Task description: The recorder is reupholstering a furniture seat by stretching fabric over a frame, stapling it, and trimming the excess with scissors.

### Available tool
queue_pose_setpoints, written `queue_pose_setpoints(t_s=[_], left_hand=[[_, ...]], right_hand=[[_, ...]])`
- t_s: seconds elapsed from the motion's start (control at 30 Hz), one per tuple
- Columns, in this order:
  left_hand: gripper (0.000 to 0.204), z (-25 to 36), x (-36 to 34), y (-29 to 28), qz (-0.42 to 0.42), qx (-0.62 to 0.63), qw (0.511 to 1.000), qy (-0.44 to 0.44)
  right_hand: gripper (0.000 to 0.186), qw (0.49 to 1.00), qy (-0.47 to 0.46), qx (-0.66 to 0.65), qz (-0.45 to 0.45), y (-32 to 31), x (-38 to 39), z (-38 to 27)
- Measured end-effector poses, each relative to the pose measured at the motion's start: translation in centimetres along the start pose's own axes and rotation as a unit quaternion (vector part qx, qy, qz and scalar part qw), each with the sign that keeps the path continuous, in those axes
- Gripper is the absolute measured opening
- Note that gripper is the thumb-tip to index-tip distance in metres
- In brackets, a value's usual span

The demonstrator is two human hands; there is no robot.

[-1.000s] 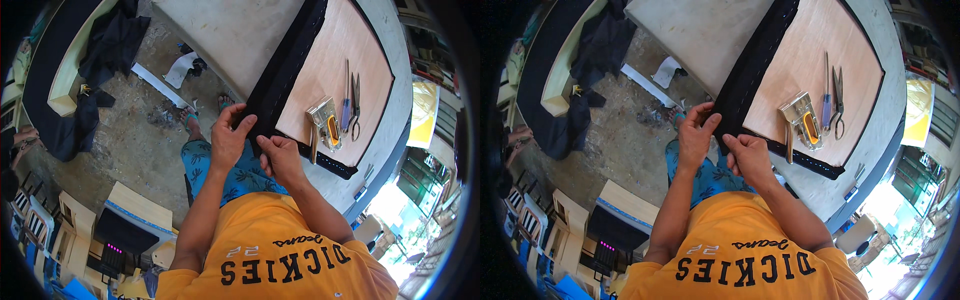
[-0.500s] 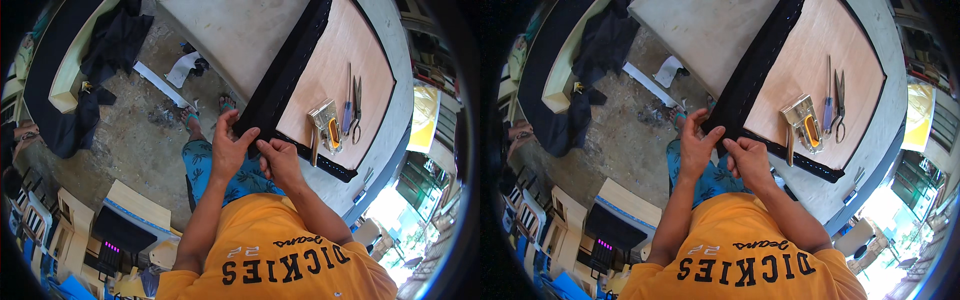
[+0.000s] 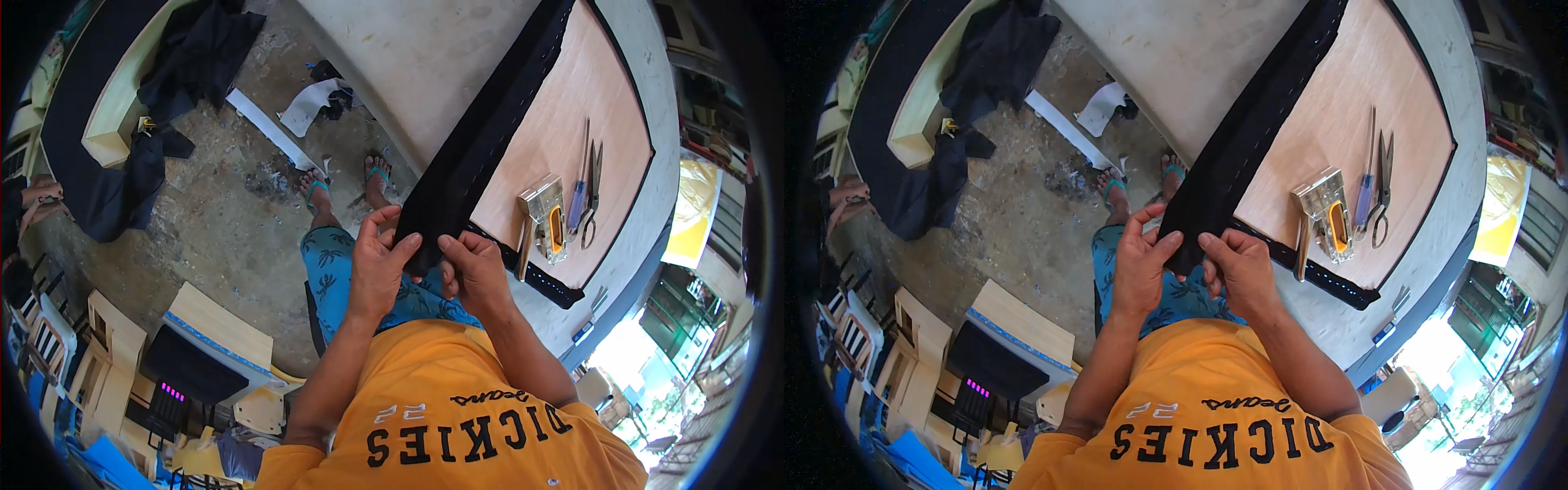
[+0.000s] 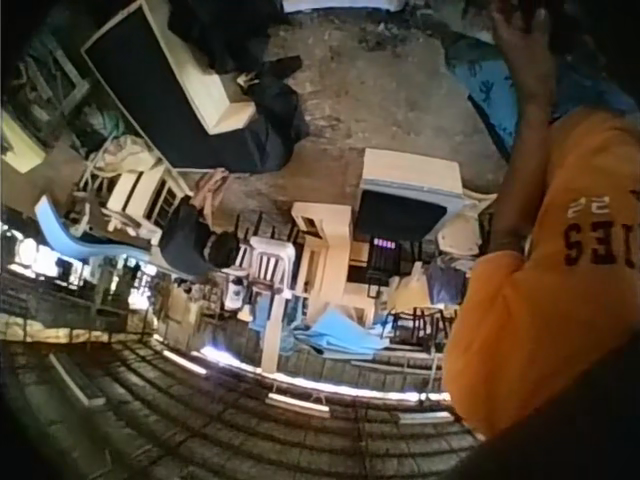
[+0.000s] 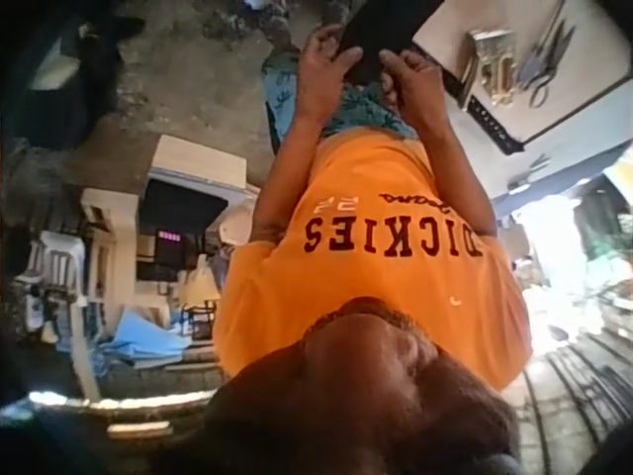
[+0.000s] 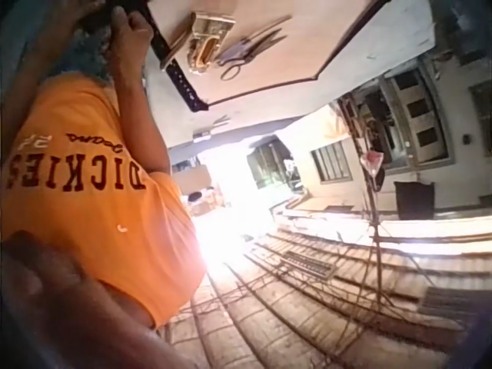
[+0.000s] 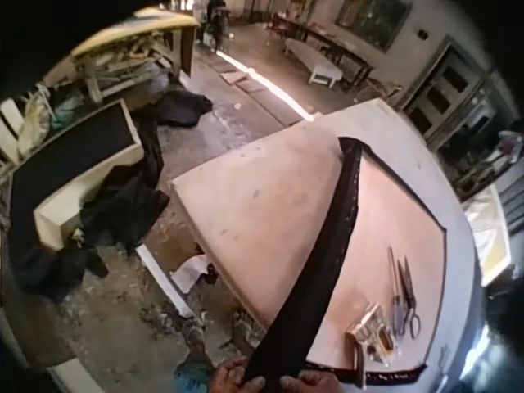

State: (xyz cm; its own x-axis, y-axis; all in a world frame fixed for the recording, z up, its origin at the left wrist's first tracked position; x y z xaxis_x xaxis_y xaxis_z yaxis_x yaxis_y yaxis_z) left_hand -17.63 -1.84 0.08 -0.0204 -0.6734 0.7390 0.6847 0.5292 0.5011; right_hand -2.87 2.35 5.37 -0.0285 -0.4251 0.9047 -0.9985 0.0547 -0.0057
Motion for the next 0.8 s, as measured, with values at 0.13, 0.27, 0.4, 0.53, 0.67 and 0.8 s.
queue_pose_setpoints(t_s=[0.13, 0.27, 0.4, 0.53, 0.67, 0.8], left_hand=[[0.043, -0.3, -2.0, -0.5, 0.03, -0.131, 0.985, 0.106], [0.04, 0.5, -3.8, 0.6, 0.048, -0.25, 0.946, 0.199], [0.037, 1.5, -3.8, 2.6, 0.014, -0.279, 0.946, 0.164], [0.046, 1.4, -3.5, 2.5, -0.002, -0.275, 0.954, 0.119], [0.055, -0.3, -4.0, 2.7, 0.006, -0.273, 0.947, 0.168], [0.062, -0.5, -4.0, 3.0, -0.003, -0.275, 0.943, 0.186]], right_hand=[[0.03, 1.0, -0.002, 0.014, -0.005, -0.2, 0.0, -0.1], [0.028, 0.999, -0.005, 0.031, -0.007, -0.3, -0.1, 0.0], [0.024, 0.999, -0.005, 0.045, -0.005, -0.2, -0.1, 0.1], [0.025, 0.997, 0.0, 0.081, 0.013, -0.2, -0.2, 0.0], [0.024, 0.997, -0.002, 0.07, 0.006, 0.0, -0.3, 0.4], [0.024, 0.998, -0.004, 0.069, 0.004, -0.1, -0.3, 0.6]])
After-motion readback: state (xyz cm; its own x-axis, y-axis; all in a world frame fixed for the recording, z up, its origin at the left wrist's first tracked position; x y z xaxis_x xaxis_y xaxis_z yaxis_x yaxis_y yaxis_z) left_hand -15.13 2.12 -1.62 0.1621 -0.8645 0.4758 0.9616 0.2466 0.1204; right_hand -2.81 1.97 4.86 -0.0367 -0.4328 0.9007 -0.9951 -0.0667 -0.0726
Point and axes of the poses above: each hand's wrist, its own x-axis away from the middle knuckle, its own y-axis out of the palm, z = x × y, the point moved 2 cm from there along -x, towards the middle knuckle, and after that the axes turned 2 degrees about x, right-handed, at the moved point
